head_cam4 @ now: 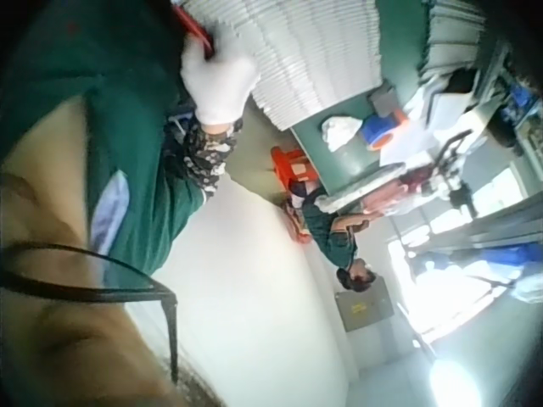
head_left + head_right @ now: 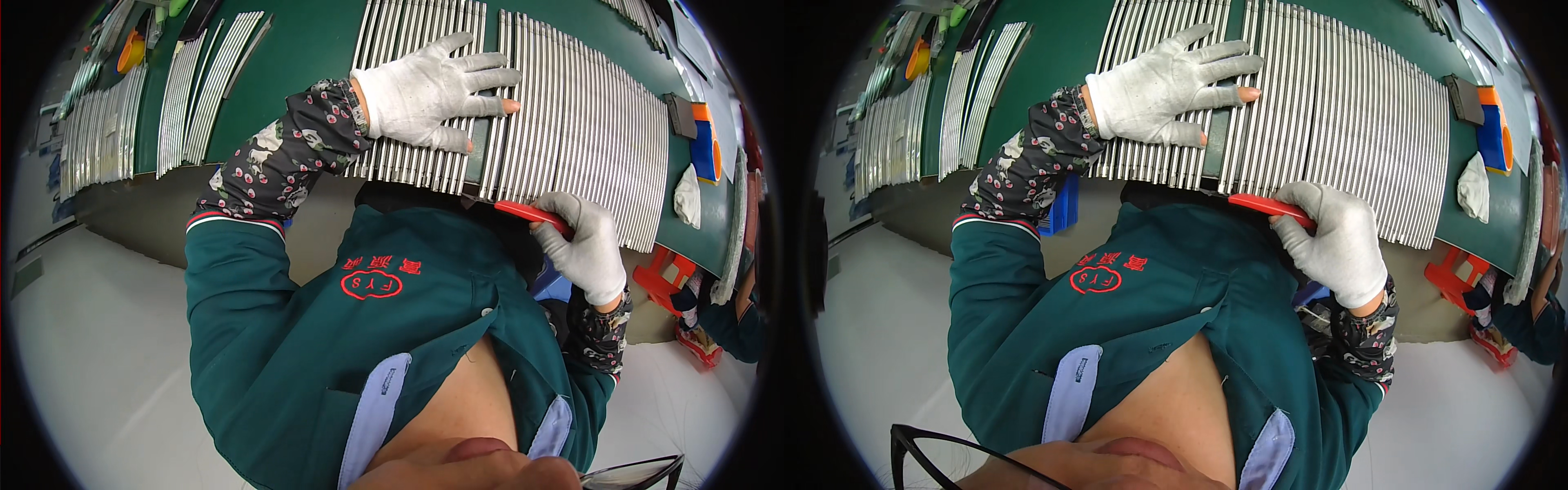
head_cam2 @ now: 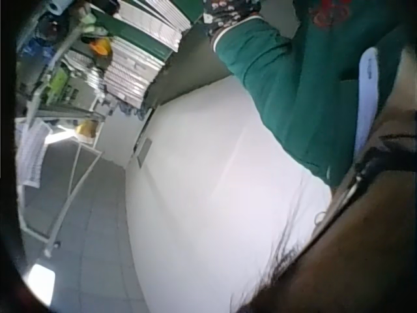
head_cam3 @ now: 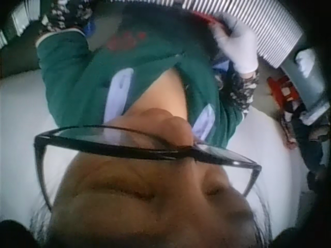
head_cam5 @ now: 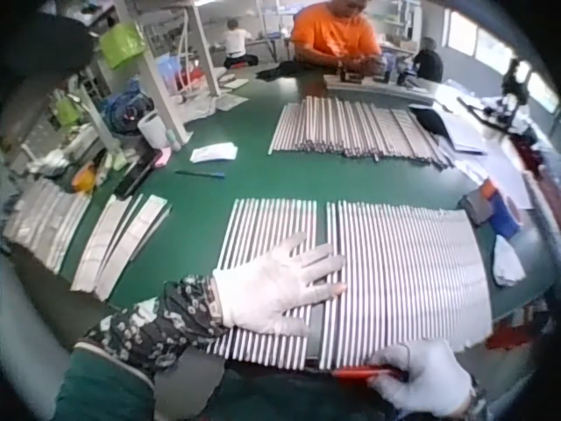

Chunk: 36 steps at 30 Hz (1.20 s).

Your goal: The person trims the ends of metal tubes with a cutter, wipes them down with a cloth, and aligns and gathers the tubes by hand on the table.

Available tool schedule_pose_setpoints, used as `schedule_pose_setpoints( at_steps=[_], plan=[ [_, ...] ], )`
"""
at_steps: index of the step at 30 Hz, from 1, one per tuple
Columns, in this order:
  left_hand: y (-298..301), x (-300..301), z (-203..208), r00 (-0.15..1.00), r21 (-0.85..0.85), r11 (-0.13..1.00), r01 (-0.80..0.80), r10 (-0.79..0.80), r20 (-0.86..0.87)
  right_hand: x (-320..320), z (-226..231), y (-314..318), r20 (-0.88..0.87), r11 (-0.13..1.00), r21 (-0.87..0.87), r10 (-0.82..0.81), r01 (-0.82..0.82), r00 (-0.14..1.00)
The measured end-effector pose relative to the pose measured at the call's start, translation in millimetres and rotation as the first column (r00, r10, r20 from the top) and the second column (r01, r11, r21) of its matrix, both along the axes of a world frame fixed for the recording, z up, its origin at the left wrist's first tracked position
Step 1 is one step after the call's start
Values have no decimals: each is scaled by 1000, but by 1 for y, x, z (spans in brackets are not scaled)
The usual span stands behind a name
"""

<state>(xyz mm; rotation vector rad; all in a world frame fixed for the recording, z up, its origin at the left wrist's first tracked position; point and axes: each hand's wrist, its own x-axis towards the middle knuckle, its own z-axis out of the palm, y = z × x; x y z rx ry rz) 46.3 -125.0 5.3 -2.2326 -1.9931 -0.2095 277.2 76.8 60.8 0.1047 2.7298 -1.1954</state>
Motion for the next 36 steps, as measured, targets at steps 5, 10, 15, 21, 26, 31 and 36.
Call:
schedule_pose_setpoints(
  at_steps=[5,10,15,21,26,31,36],
  plan=[
    [-2,-2,-1,1000,-5,1000,9,-9,4,-2,1,-4,-8,999,47,20,-20,1000],
    [-7,-5,-2,1000,-6,1000,10,-10,19,-2,10,-7,20,994,-2,110,-110,994],
    [-7,-6,-6,1000,37,999,22,-23,9,-4,14,-20,-90,981,64,187,-182,978],
    [-6,-4,-1,1000,16,1000,7,-7,15,-3,15,-11,-53,996,88,13,-8,998],
    [-6,-2,0,1000,-25,999,-20,20,14,-3,12,-10,-97,989,147,7,7,995],
    [-6,-1,3,999,-57,998,-34,34,5,-3,9,-11,-68,989,149,-11,21,998],
    [-6,-2,2,999,-50,998,-32,31,-12,-3,4,-10,-77,985,170,-5,18,997]
  ],
)
